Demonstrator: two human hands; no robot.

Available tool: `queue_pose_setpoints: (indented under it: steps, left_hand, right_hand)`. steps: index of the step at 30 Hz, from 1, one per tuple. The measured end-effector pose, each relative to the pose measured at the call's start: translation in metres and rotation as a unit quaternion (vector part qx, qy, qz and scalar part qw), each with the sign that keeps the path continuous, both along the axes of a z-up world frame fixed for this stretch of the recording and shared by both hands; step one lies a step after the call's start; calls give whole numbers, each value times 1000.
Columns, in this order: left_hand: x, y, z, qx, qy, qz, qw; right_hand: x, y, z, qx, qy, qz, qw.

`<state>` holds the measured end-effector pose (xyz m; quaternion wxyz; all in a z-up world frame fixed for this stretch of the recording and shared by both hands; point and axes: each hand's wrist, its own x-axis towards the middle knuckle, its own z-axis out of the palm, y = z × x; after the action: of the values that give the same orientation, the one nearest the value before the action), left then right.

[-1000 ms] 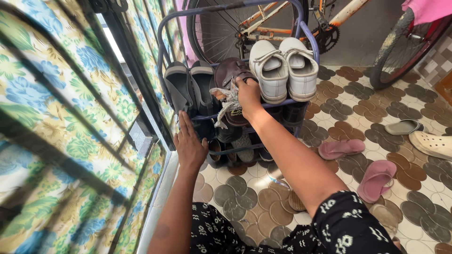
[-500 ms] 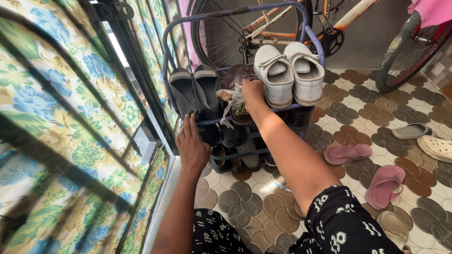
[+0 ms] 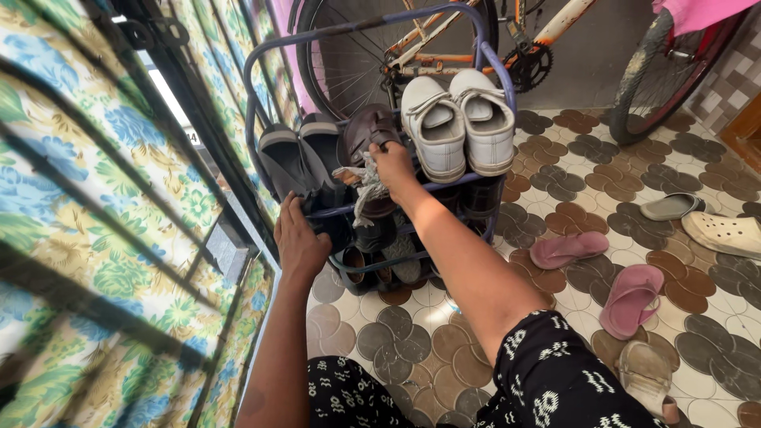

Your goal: The person sits on the floor and wipes various shoes and sandals using a white cloth. They handle a grey slip-on shoe, brown sandals, and pink slippers, wiping the soles and uppers before placing them back on a blue shoe rack or the floor.

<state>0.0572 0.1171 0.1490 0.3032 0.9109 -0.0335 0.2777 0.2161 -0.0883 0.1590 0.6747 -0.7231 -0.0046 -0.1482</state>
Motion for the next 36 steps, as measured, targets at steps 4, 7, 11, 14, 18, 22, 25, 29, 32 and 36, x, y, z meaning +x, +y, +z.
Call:
queue_pose_setpoints:
  steps: [4,7,11,14,18,22,25,29,32,36]
  left_hand:
    - [-2,2,0,10,23,5,1000]
    - [2,6,-1,17,50,9,999]
    - [9,11,-11,42,46,8,998]
    - [15,15,-15,53,65,12,996]
    - [0,4,0,34,68,35,997]
    - [-49,-62,-23,-109,-96,11,989]
    - [-77,-127,-65,-298,-21,-163,940]
    - [-96,-176,-122,-417,249,-305,819]
    - [-105,-204,-140,-456,420,-280,733]
    - [-103,-234,-143,-637,474,-267,546]
  right_hand:
    - [7,-3,-4,-16,9,24,1000]
    - [33,-7,-7,-16,43,34,998]
    - [54,4,-20,-109,26,-64,992]
    - [30,15,-25,-241,13,-197,950]
    - [-77,7,-16,-78,-82,-144,983]
    - [-185,-20,-14,-118,-116,-150,975]
    - [-226,-44,-44,-140,-135,-141,971]
    - [-236,-75,-104,36,-46,-150,987]
    - [-245,-115,-124,9,-26,-244,969]
    - [-291,-143,-123,-214,-140,-179,950]
